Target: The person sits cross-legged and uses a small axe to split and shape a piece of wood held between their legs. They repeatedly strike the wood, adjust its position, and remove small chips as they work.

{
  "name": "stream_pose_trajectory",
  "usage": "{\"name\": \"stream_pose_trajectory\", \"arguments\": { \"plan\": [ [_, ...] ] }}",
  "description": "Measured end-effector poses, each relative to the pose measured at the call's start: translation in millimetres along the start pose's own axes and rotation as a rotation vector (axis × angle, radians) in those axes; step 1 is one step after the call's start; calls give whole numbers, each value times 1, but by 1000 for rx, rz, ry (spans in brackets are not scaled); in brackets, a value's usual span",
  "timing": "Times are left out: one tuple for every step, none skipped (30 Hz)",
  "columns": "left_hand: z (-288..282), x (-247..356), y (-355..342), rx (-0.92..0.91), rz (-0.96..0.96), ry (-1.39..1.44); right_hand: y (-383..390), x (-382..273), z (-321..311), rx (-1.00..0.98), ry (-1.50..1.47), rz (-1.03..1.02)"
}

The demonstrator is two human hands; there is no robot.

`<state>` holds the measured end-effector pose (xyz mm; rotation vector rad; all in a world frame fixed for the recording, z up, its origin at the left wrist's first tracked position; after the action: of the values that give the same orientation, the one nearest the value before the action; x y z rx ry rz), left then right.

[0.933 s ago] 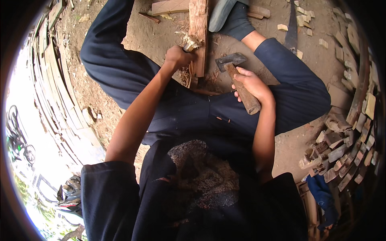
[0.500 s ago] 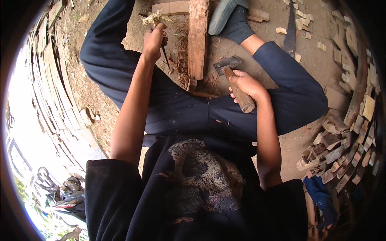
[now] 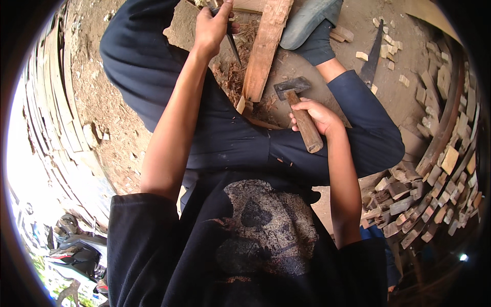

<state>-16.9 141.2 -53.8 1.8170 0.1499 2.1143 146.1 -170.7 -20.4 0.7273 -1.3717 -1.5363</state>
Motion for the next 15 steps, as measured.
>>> {"name": "stream_pose_trajectory", "arguments": {
  "plan": [
    [4, -8, 4, -11, -101, 5, -3, 0, 0, -24, -33, 1],
    [9, -7, 5, -22, -89, 37, -7, 0, -2, -10, -22, 8],
    [10, -9, 5, -29, -76, 68, -9, 0, -1, 1, -10, 14],
    [11, -11, 5, -37, -62, 98, -11, 0, 1, 11, 3, 21],
    [10, -18, 5, -4, -93, 150, -12, -1, 2, 38, 17, 21],
    [13, -17, 5, -28, -85, 179, -10, -3, 5, 66, 30, 20],
    [15, -14, 4, -51, -77, 208, -9, -5, 5, 93, 42, 18],
    [19, -12, 3, -74, -68, 236, -11, -4, 5, 90, 46, 30],
    [27, -9, 1, -93, -44, 220, -9, -2, 5, 95, 31, 33],
    [38, -6, 0, -113, -20, 204, -6, -1, 4, 100, 14, 35],
    [50, -1, -4, -129, 25, 133, -3, 1, 0, 127, 15, 27],
    [47, 3, -5, -102, 76, 43, -6, -2, 1, 131, 55, 35],
    [48, 7, -4, -143, 78, -77, -8, -4, 1, 136, 94, 41],
    [42, 10, -8, -99, 142, -284, -10, -6, 4, 144, 155, 33],
    [43, 11, -13, -61, 199, -352, -7, -7, 5, 168, 200, 15]
  ]
}}
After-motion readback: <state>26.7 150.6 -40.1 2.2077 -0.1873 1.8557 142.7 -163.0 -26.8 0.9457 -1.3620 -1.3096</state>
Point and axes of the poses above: each hand's wrist, its own y-axis away from the middle knuckle, its own z-axis out of the palm, x = y × z, the point moved 9 cm from there along -y, towards the middle knuckle, and after that the axes turned 10 degrees about z, right-handed, at the moved point
